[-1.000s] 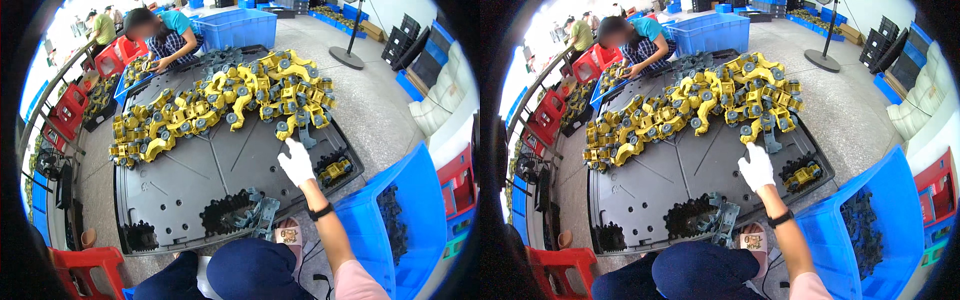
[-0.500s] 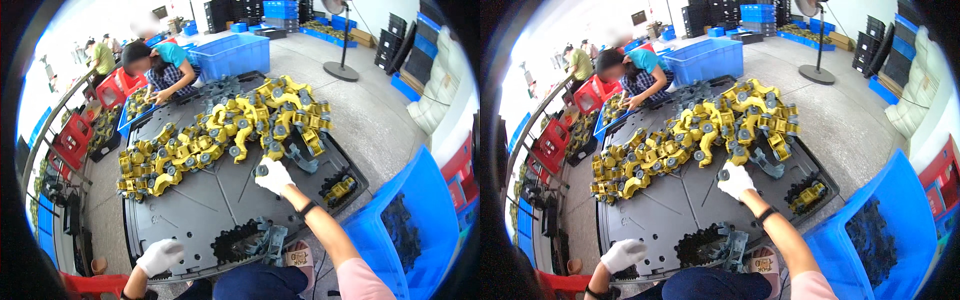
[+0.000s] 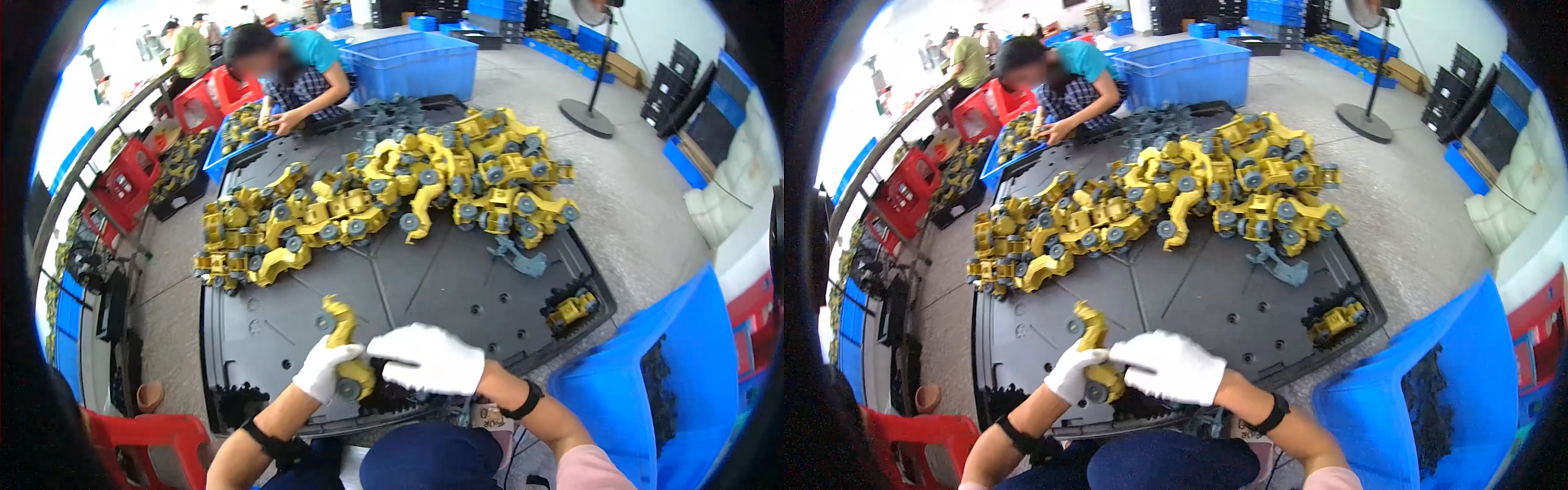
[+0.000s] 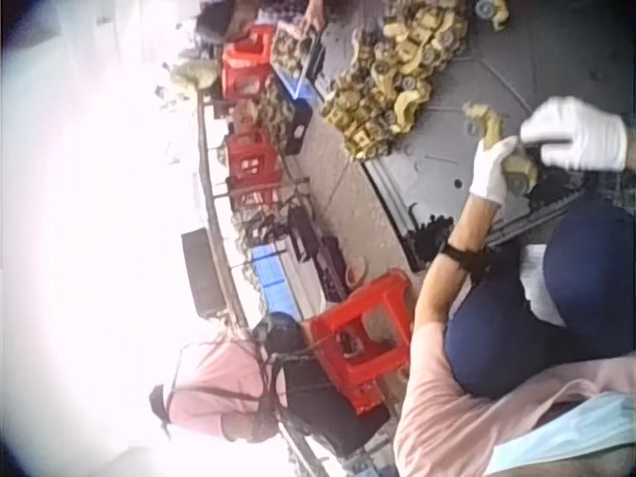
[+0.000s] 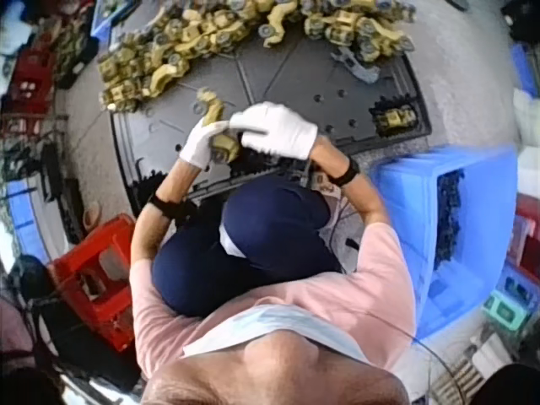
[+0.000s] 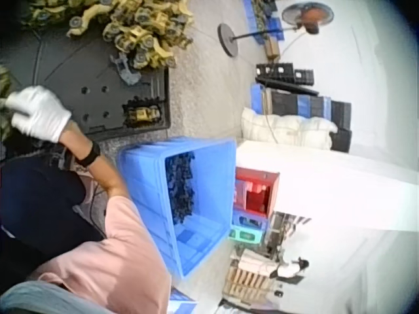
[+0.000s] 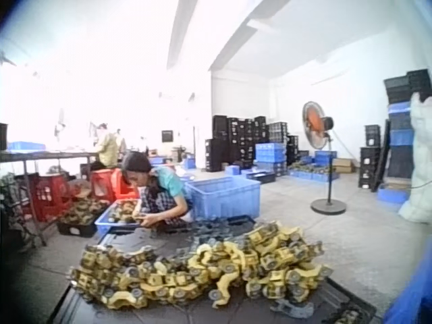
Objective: The person sits cross-legged on the floor and assembles yellow and grey plastic components by hand. They repeatedly pick up parts from a large pile on a black tray, snap them together, and place the finished units into a blue bin.
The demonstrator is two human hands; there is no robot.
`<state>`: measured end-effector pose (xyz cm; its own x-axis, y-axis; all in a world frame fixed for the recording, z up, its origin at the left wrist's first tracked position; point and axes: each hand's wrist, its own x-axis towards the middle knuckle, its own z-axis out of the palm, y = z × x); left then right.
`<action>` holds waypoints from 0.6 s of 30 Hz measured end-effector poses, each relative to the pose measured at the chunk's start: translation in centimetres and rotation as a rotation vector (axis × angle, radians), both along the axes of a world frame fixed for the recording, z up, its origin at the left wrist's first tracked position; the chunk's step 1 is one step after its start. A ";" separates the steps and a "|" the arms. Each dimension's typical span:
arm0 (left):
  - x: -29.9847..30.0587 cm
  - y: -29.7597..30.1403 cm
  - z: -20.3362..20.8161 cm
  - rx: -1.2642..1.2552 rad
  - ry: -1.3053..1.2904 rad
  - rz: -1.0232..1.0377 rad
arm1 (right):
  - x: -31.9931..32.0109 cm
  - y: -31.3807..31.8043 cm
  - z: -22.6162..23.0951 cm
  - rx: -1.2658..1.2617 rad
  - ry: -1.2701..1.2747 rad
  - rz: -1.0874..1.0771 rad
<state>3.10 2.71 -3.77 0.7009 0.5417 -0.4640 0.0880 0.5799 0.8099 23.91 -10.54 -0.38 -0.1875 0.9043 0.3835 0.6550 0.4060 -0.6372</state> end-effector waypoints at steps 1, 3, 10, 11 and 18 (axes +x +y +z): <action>-1.6 -0.1 -0.3 -0.057 -0.008 0.054 | 1.8 0.3 0.0 -0.079 0.116 -0.185; -4.3 0.5 -2.6 -0.078 -0.040 0.115 | 5.5 0.7 0.5 -0.213 0.422 -0.562; -2.5 0.7 -0.6 -0.118 0.029 0.150 | 19.3 -0.9 -6.1 -0.633 -0.760 -1.140; -2.3 0.8 -1.2 -0.123 0.022 0.137 | 19.7 -0.8 -6.6 -0.677 -0.770 -1.145; -0.7 -1.1 1.0 -0.038 -0.066 -0.072 | 14.4 -1.8 -6.9 -0.405 -0.046 -0.682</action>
